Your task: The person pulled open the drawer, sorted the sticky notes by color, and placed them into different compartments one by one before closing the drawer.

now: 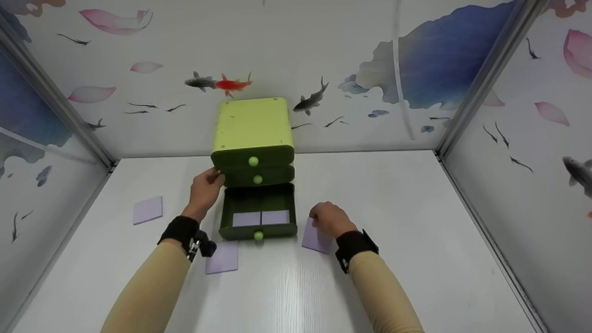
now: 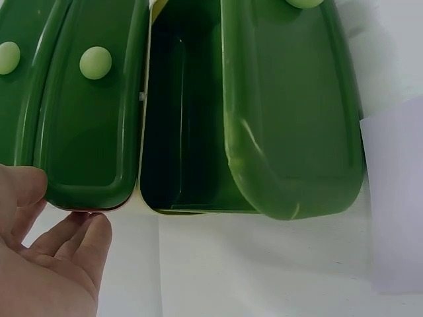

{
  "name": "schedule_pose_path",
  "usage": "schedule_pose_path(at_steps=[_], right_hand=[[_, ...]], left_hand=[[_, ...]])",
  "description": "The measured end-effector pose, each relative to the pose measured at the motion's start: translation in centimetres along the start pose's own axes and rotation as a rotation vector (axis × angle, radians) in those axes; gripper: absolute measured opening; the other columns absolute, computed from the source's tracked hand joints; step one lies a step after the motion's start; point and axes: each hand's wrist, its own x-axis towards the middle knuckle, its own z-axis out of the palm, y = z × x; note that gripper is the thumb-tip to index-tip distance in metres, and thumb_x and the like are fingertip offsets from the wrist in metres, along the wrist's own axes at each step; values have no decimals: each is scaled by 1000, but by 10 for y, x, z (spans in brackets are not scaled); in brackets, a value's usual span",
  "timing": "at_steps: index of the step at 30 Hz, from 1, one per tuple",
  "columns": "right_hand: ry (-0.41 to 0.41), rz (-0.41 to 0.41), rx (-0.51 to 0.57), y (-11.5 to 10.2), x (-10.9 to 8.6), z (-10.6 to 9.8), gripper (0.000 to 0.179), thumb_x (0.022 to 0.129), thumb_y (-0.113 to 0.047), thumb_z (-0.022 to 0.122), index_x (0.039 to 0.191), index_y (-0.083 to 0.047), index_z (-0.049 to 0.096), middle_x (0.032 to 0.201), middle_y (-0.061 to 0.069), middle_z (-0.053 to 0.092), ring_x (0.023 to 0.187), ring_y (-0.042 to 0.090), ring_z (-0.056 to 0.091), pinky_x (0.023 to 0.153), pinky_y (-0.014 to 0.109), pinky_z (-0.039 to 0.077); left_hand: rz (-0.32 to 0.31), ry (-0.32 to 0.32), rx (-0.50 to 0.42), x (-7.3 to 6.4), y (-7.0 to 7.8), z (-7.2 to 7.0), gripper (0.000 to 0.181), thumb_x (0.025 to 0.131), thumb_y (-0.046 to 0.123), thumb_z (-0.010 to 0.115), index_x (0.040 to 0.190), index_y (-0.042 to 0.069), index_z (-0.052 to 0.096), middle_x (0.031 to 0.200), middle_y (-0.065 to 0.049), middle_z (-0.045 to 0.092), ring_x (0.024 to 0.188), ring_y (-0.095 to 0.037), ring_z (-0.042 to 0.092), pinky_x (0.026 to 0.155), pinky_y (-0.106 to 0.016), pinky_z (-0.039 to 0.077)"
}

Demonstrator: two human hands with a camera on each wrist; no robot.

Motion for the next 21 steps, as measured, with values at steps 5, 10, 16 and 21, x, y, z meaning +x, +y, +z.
schedule_pose_path(at_steps=[5,10,16,21], right_hand=[[12,1,-34,0,0,-5,24,90,0,62,111,-1,72,112,16,71,104,29,64,94,48,51],[54,-34,-86,-5,1,-14,23,89,3,59,107,-2,73,108,14,72,101,28,64,92,48,52],[120,-109,-125,-10,4,-27,22,89,4,60,106,-2,73,106,14,73,103,32,66,90,49,52],[166,-110,-151,-19,9,-42,23,90,3,60,108,-3,73,108,15,73,106,35,66,92,49,52]], left_hand=[[6,6,3,0,-1,1,17,100,17,53,86,9,58,86,-6,60,75,-19,50,69,-30,40],[4,9,8,0,-3,1,17,100,18,53,85,10,57,87,-5,61,75,-18,50,69,-29,40],[-6,-7,-7,-1,-1,0,18,100,18,52,86,8,58,90,-8,63,75,-20,51,70,-31,41],[-11,-7,0,-1,0,0,16,100,17,53,94,6,63,98,-9,68,82,-20,55,74,-32,43]])
